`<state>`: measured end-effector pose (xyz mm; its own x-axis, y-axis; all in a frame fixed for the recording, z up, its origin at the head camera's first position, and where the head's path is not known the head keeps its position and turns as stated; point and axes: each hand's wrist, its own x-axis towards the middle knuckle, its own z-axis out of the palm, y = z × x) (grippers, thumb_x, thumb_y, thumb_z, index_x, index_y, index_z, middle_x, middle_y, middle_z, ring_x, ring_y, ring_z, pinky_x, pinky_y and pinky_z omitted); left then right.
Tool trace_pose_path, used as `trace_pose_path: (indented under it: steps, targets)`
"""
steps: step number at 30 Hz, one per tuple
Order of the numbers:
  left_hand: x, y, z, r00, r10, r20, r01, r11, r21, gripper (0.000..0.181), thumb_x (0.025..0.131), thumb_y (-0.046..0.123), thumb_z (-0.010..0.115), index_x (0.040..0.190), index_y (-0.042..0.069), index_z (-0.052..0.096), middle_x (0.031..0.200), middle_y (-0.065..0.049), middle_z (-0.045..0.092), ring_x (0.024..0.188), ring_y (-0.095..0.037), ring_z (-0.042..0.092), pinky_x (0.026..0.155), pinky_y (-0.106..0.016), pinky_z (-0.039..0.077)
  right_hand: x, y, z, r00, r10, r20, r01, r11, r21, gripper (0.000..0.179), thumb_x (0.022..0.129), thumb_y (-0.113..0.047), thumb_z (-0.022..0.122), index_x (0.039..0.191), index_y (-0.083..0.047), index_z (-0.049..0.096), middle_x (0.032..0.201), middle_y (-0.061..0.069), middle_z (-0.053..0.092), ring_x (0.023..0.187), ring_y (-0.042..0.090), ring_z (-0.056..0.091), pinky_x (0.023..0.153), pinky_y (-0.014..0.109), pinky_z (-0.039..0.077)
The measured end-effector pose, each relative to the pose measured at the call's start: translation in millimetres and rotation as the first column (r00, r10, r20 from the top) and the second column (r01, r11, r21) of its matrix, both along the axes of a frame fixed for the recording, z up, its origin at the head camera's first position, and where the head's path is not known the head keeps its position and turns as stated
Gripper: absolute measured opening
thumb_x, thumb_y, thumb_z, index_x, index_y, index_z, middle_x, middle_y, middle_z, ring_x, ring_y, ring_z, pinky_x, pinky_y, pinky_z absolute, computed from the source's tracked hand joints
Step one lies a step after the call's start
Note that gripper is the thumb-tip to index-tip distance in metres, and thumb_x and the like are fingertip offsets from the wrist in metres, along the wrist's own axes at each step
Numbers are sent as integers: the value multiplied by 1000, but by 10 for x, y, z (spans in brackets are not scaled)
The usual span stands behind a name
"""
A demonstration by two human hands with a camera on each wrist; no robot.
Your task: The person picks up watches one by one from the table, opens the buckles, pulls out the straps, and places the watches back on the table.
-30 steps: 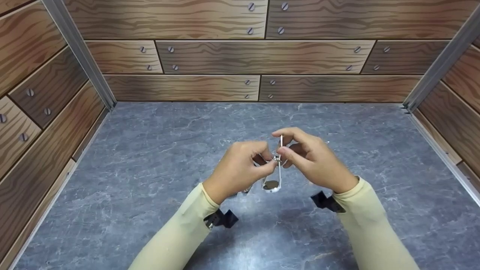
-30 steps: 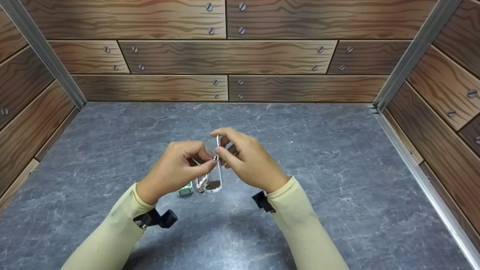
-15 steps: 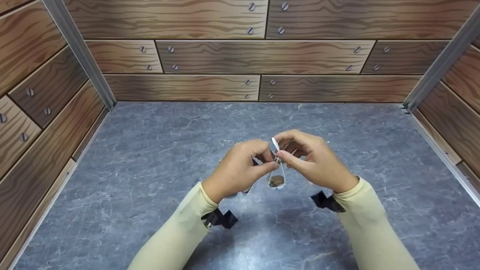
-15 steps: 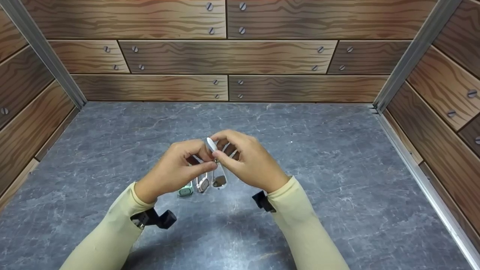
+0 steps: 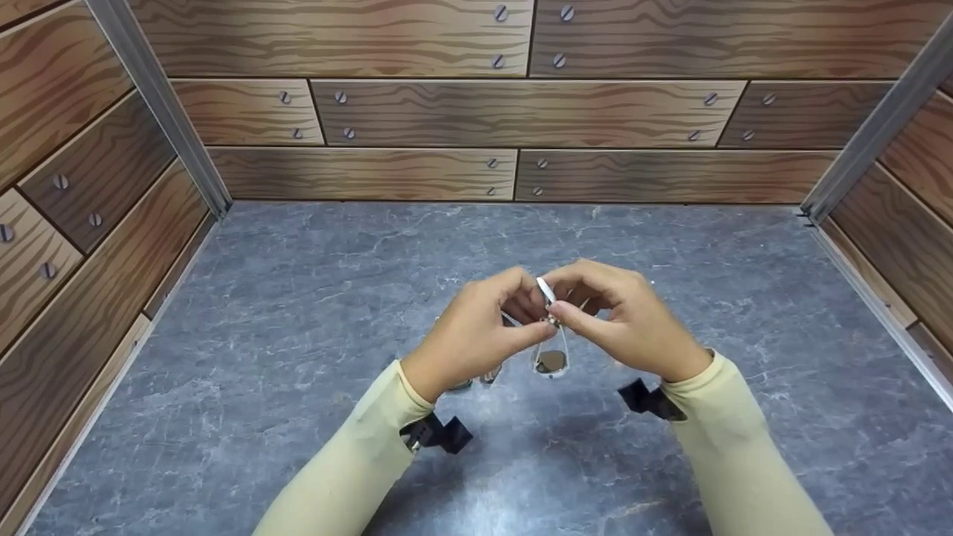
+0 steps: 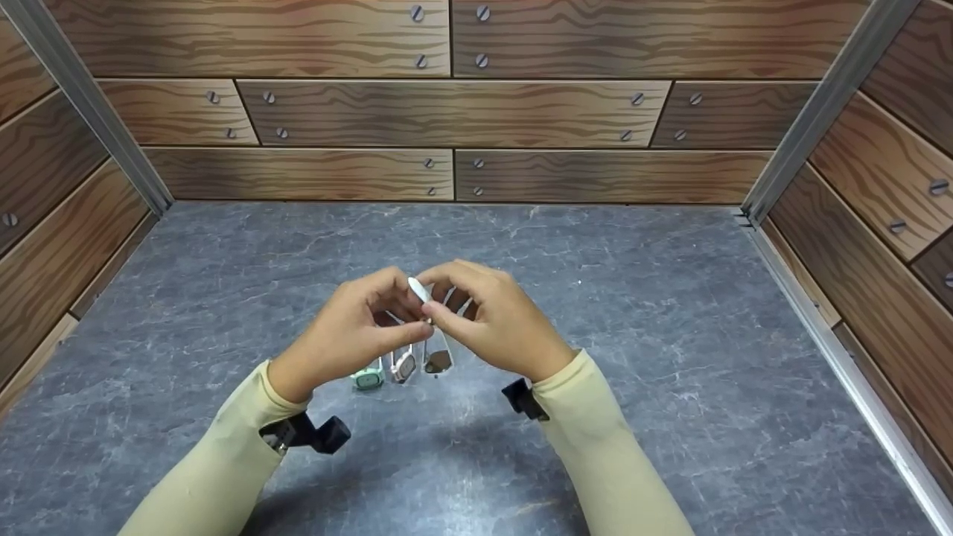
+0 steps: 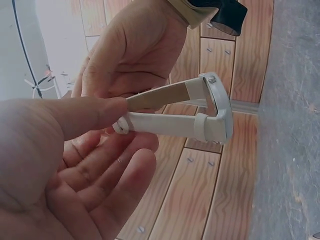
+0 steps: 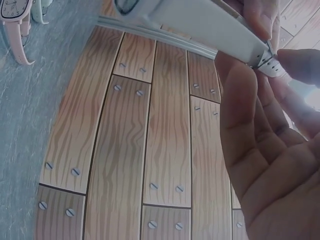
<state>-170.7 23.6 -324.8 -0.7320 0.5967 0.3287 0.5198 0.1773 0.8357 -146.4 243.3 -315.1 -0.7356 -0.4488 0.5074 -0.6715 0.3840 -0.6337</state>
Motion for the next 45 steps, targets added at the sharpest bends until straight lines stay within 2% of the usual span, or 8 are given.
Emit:
trace_pose_path:
  steps: [5,11,17,22,27,37,41,45]
  targets:
    - [1,-4,22,999,39,35,-36,997,-74,24,94,17,78,116,12,71,94,7,73,85,-6,69,79,-26,58,-14,-10,-11,1000,-7,26,7,1000,-3,22,100,-5,68,120,-13,71,102,0,72,77,14,68,63,28,57]
    - [0,7,18,998,51,34,-46,992,-120,15,92,19,81,105,14,76,91,9,74,83,-4,69,78,-23,57,-14,-25,-16,999,-4,47,5,1000,-27,22,100,-6,68,120,-12,72,107,1,70,82,16,72,60,33,60]
    - [4,31,-5,1000,31,-7,-31,996,-85,10,92,17,81,100,14,77,89,8,75,82,-3,70,78,-22,57,-12,-21,-10,1000,7,18,-7,1000,-23,26,99,-5,69,122,-15,72,109,1,70,82,16,72,61,33,60]
    - [-2,25,-6,997,54,-53,-55,998,-22,8,95,19,78,98,13,76,89,7,76,82,-2,70,78,-24,59,-12,-24,3,1000,17,-5,-17,1000,-11,29,97,-2,71,123,-15,71,110,0,68,88,15,70,68,28,60]
    - [-8,15,-9,997,66,-50,-64,998,26,12,95,22,78,97,11,75,88,5,75,82,-2,71,78,-26,60,-2,-30,10,1000,16,12,-16,1000,-21,34,95,-2,72,126,-16,69,109,-1,66,92,17,68,72,27,59]
    - [-18,-14,-3,995,92,-29,-91,995,39,13,94,23,79,100,12,75,92,5,76,83,-4,71,78,-28,60,-16,2,-1,997,40,67,-41,999,11,35,97,-2,70,129,-17,68,111,-2,65,96,17,67,81,29,60]
    - [-19,-25,16,995,99,-25,-98,994,46,13,94,23,79,99,12,75,91,5,76,82,-5,71,78,-29,60,-25,3,0,999,31,35,-32,999,43,37,97,-2,70,130,-18,68,105,-3,64,92,15,65,78,26,59]
    - [-17,-23,20,995,102,-17,-101,994,50,14,94,21,79,102,10,75,92,4,76,82,-6,71,77,-29,60,-30,0,1,999,31,12,-31,998,48,44,95,8,66,130,-17,68,105,-3,66,90,14,65,77,25,57]
